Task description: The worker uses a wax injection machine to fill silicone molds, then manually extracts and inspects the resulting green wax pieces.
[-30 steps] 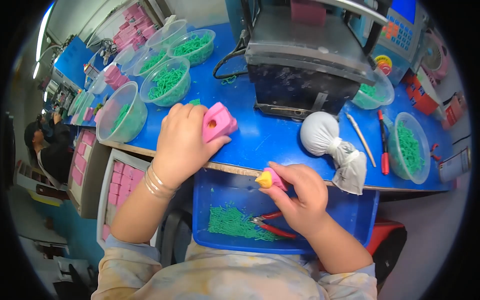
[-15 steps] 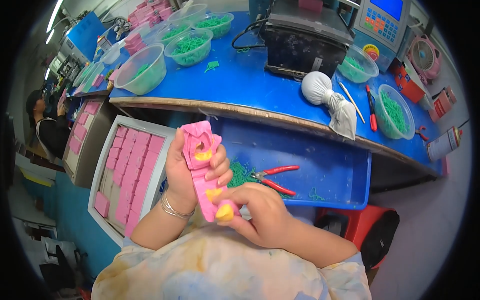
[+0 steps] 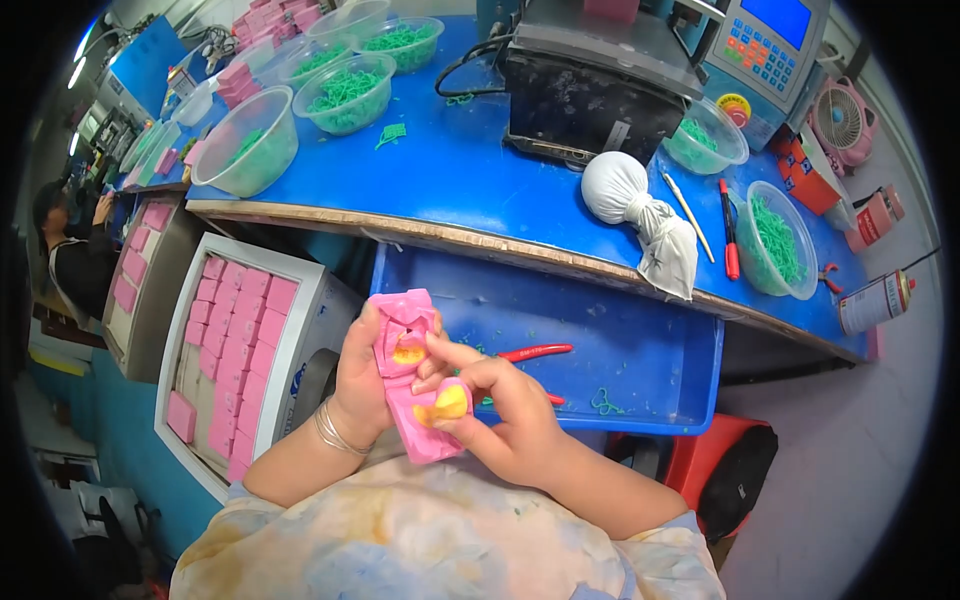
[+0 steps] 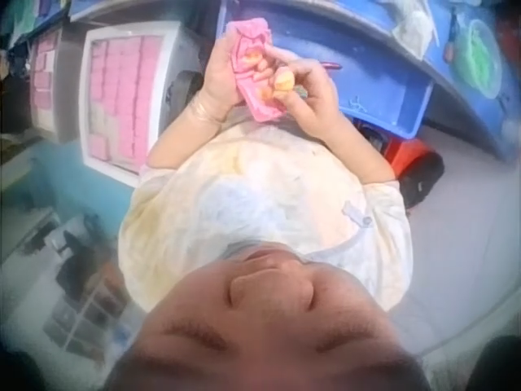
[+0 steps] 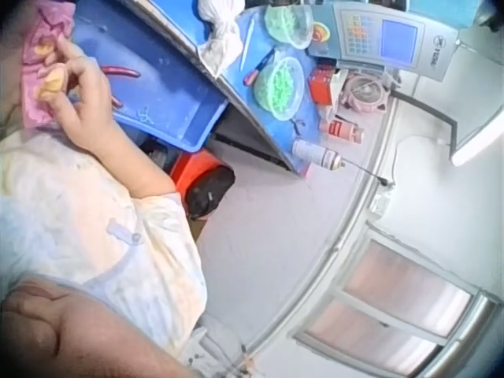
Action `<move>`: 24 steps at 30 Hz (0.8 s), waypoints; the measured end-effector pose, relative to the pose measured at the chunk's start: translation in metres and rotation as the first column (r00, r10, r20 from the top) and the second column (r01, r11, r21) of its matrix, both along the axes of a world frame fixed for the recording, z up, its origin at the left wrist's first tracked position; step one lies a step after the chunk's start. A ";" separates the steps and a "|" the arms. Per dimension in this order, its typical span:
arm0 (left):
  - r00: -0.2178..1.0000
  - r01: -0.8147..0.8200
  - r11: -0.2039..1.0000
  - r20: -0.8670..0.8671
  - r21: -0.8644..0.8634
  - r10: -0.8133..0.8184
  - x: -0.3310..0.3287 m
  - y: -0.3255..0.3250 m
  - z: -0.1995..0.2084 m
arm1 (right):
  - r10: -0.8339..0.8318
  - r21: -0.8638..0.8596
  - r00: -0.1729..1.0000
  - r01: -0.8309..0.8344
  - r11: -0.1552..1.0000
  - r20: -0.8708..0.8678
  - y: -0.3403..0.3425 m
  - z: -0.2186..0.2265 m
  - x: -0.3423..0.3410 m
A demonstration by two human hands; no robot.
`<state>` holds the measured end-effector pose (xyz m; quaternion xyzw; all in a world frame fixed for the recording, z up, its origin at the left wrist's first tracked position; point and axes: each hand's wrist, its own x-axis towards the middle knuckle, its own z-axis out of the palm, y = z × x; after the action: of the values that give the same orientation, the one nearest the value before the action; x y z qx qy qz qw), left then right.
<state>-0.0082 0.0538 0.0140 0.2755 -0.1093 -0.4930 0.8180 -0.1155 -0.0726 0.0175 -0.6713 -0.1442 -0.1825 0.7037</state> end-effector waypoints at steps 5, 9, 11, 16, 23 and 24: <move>0.993 0.057 0.995 0.097 0.086 -0.066 0.002 -0.010 0.005 | -0.131 0.381 0.968 0.206 0.901 -0.214 -0.013 0.002 0.007; 0.909 0.030 0.956 0.389 0.292 -0.148 0.002 -0.009 0.016 | -0.315 0.217 0.896 0.390 0.895 -0.313 -0.028 0.013 0.008; 0.889 0.001 0.948 0.434 0.318 -0.147 -0.001 -0.006 0.019 | -0.330 0.192 0.901 0.390 0.901 -0.281 -0.032 0.022 0.005; -0.107 -0.495 0.868 0.991 0.021 -0.085 -0.003 0.001 0.021 | -0.513 -0.169 0.858 0.509 0.844 0.028 -0.039 0.036 -0.004; -0.390 -0.526 0.843 0.913 -0.115 -0.118 -0.009 0.011 0.022 | -0.281 -0.682 0.884 0.468 0.562 0.374 -0.041 0.048 -0.009; -0.410 -0.541 0.824 0.908 -0.170 -0.082 -0.010 0.011 0.023 | -0.259 -0.732 0.898 0.440 0.520 0.356 -0.041 0.048 -0.010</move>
<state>-0.0181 0.0643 0.0372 0.7206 -0.5600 0.1364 0.3854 -0.1259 -0.1133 0.0656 -0.9059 -0.1424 -0.3040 0.2581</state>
